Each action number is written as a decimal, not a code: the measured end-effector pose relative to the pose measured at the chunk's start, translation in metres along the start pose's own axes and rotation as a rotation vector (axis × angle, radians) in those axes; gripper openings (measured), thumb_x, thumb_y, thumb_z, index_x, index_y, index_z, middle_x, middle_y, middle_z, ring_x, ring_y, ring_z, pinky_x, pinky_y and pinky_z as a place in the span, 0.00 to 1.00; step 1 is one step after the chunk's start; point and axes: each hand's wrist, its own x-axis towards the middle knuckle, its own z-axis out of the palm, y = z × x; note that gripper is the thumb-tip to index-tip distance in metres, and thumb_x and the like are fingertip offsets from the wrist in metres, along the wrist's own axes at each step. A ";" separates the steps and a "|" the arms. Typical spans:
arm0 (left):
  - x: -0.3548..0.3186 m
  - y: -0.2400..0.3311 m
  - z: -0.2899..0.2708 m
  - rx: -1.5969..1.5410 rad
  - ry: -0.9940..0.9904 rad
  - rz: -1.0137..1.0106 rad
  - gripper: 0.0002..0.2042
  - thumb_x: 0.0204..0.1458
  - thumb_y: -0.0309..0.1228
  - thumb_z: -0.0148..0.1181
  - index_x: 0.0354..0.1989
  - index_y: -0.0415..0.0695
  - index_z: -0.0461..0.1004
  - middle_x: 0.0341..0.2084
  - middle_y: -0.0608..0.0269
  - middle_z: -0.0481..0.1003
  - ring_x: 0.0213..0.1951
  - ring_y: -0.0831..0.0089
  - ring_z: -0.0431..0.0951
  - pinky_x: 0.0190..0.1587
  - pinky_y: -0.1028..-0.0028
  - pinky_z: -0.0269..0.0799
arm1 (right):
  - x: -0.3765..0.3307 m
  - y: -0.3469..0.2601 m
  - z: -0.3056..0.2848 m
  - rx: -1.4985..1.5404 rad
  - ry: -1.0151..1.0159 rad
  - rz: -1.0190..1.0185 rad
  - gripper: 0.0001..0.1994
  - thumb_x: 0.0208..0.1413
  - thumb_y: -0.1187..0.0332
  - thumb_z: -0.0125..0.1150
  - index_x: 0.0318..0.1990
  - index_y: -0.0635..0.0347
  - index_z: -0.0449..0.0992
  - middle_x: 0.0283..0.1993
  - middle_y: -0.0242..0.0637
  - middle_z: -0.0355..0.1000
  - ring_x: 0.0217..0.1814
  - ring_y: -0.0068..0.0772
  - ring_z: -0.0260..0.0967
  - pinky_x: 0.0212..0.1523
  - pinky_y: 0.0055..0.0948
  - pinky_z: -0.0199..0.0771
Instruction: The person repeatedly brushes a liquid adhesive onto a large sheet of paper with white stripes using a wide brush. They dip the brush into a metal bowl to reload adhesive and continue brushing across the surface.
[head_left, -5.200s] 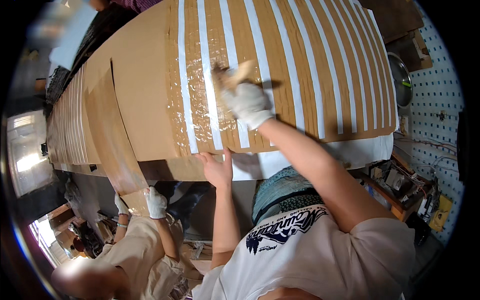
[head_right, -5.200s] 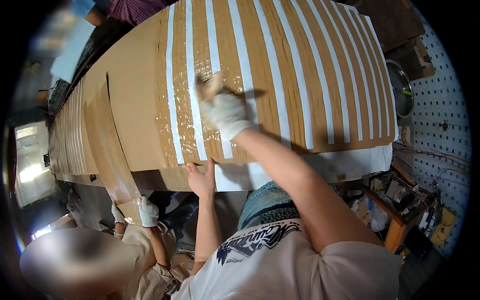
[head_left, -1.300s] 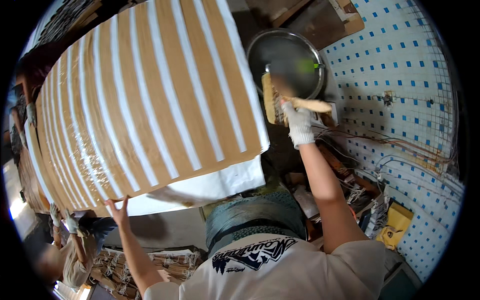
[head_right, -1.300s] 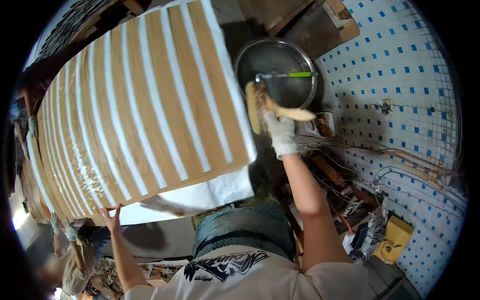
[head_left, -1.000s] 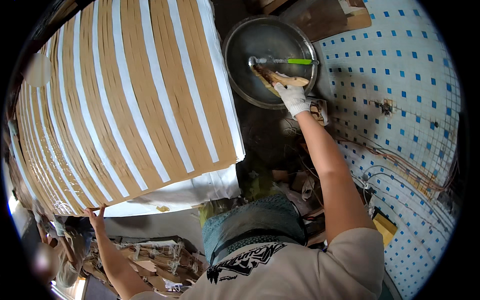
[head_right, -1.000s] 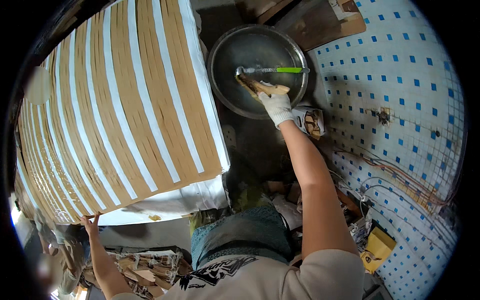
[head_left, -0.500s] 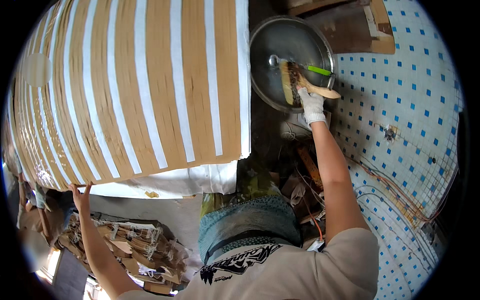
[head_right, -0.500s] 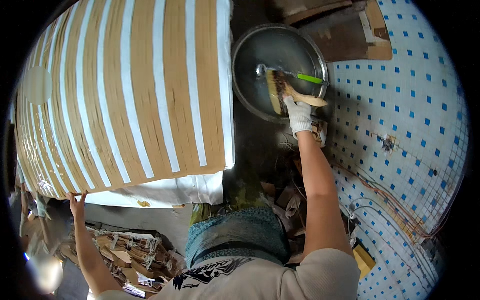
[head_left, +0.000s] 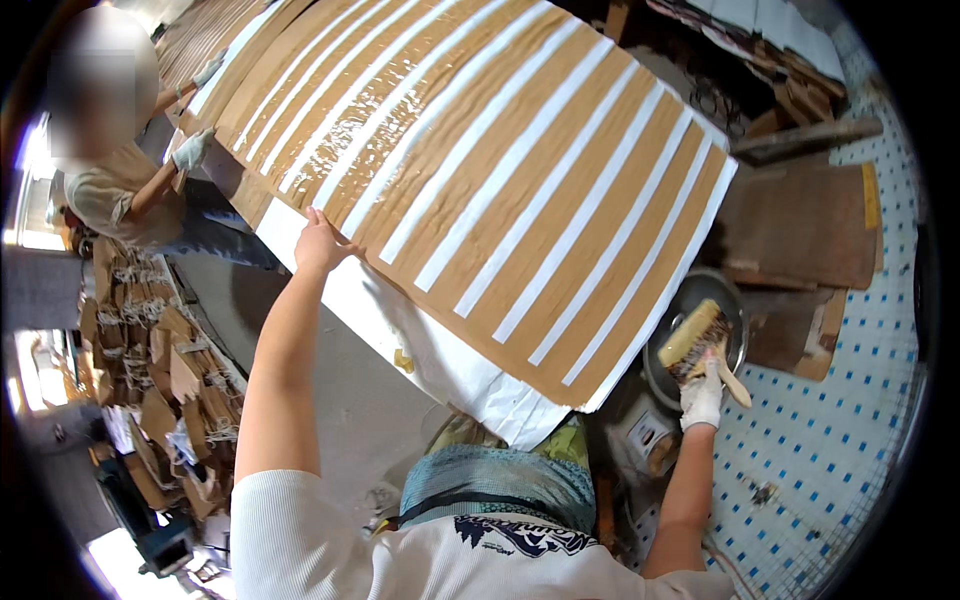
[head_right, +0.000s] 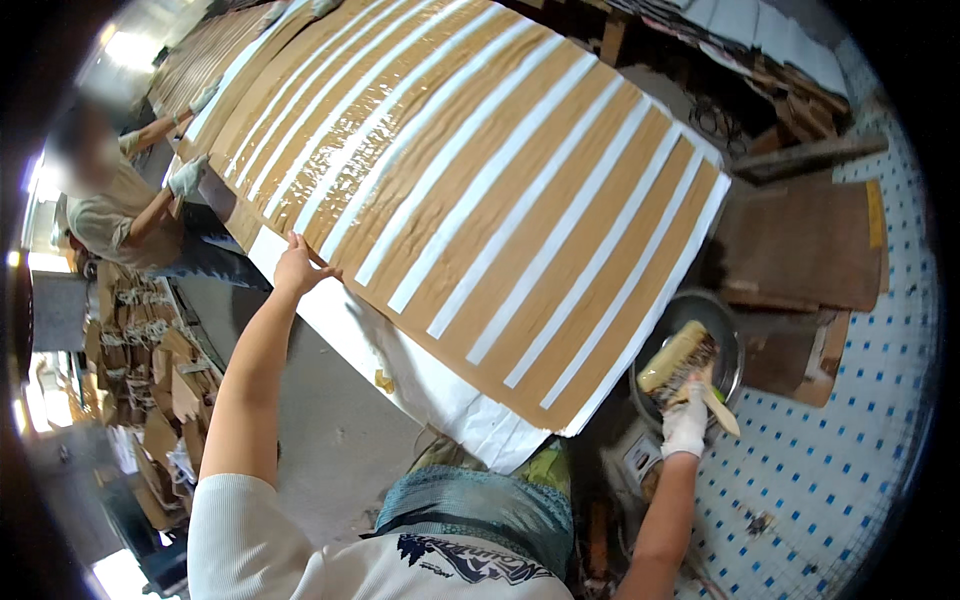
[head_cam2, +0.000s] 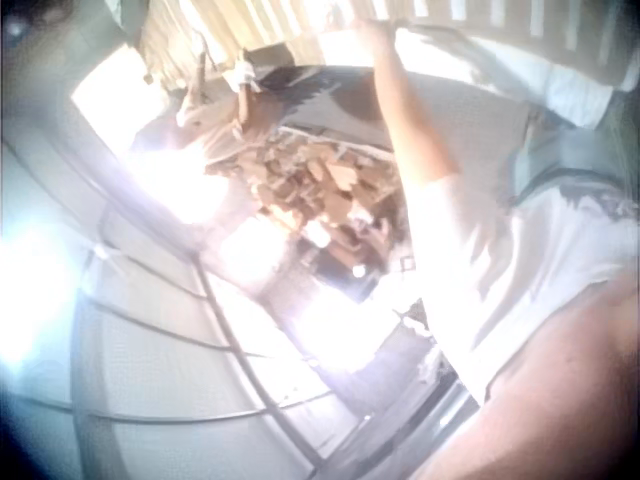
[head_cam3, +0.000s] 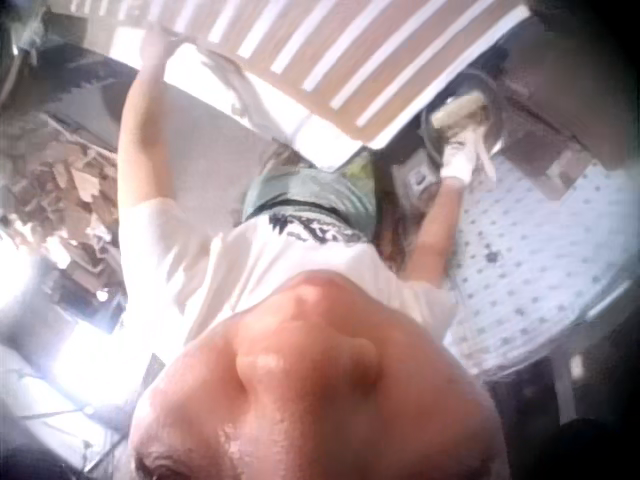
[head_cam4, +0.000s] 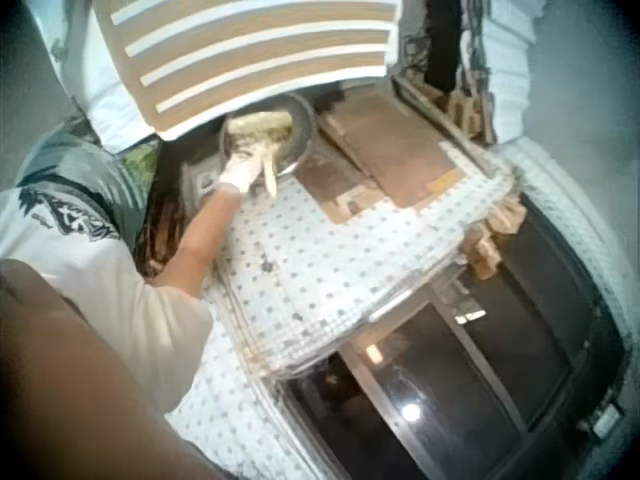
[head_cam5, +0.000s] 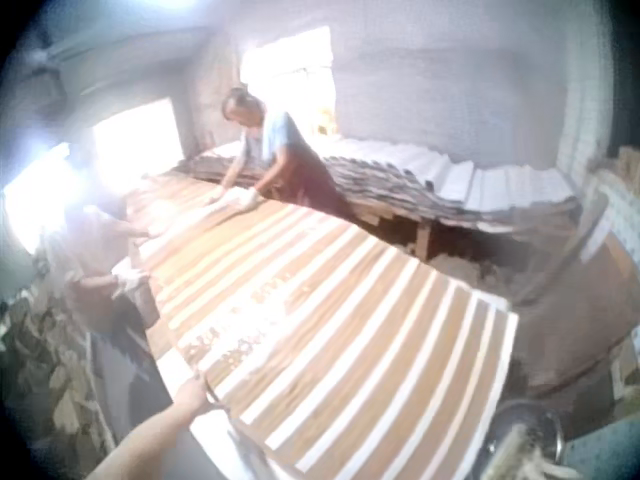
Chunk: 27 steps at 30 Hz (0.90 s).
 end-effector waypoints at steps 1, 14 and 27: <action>0.003 -0.003 0.004 0.001 -0.010 0.000 0.64 0.29 0.57 0.77 0.68 0.26 0.48 0.71 0.40 0.47 0.60 0.55 0.70 0.58 0.67 0.72 | 0.000 -0.001 0.040 -0.075 -0.079 0.018 0.22 0.60 0.63 0.63 0.58 0.62 0.69 0.54 0.37 0.73 0.55 0.35 0.71 0.56 0.39 0.73; 0.001 0.010 -0.003 -0.033 -0.016 -0.052 0.63 0.30 0.55 0.78 0.69 0.28 0.46 0.72 0.44 0.46 0.62 0.55 0.67 0.59 0.67 0.70 | -0.024 0.140 0.505 -1.120 -0.979 -0.979 0.20 0.55 0.55 0.63 0.53 0.51 0.75 0.52 0.37 0.74 0.56 0.40 0.71 0.57 0.35 0.71; 0.012 0.012 -0.002 0.033 -0.079 -0.053 0.63 0.33 0.54 0.77 0.70 0.29 0.42 0.73 0.45 0.42 0.57 0.52 0.72 0.53 0.66 0.74 | 0.207 0.035 0.672 -1.064 -0.788 -0.627 0.24 0.61 0.45 0.52 0.43 0.58 0.80 0.34 0.42 0.78 0.37 0.37 0.75 0.39 0.39 0.76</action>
